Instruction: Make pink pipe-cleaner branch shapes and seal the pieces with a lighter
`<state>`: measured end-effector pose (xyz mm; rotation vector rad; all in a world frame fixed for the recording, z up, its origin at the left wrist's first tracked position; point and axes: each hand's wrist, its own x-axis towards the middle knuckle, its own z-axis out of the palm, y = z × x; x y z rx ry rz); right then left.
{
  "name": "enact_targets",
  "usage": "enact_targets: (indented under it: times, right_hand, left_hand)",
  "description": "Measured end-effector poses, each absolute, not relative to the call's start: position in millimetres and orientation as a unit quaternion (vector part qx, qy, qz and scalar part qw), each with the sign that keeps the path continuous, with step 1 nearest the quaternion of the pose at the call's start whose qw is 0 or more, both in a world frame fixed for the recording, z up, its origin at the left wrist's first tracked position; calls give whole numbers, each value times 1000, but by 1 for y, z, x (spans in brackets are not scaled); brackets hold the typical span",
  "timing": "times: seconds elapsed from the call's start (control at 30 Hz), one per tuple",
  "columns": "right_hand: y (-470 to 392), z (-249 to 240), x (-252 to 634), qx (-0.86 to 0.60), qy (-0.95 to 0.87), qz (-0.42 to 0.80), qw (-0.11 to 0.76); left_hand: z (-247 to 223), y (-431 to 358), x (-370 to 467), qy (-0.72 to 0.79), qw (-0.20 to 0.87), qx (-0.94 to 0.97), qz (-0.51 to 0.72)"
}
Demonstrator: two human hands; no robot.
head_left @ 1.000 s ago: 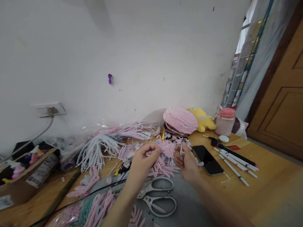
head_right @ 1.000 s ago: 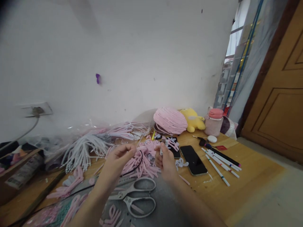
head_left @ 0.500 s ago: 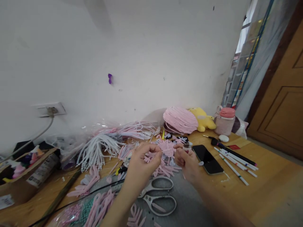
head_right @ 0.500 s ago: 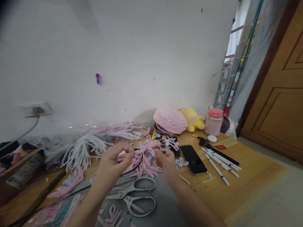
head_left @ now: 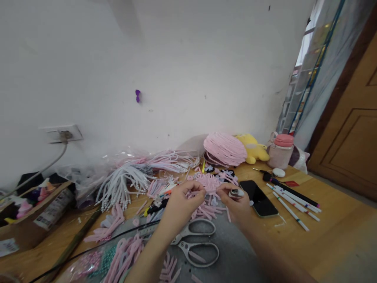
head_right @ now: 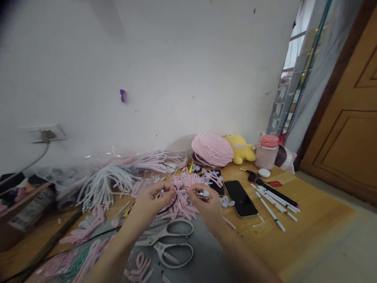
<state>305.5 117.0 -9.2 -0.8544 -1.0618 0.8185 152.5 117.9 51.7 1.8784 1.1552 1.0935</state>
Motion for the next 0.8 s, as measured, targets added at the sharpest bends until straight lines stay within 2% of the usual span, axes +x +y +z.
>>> enact_targets:
  times: [0.17,0.37,0.57,0.67,0.8]
  right_hand:
    - [125,-8,310,-358,-391,394,751]
    - [127,-22,310,-390,-423,410,708]
    - [119,-14,306,-407,-505,373,664]
    - [120,-10,305,-389,-472,377,695]
    - [127,-1,314,-334,-337,389,790]
  left_hand:
    - [51,125,144,457,318,696,453]
    - [50,124,149,445,370,697,424]
    - [51,119,155,452,364,706,407]
    - [49,121,154,442,371,717,392]
    - [48,130,141,462,350,693,429]
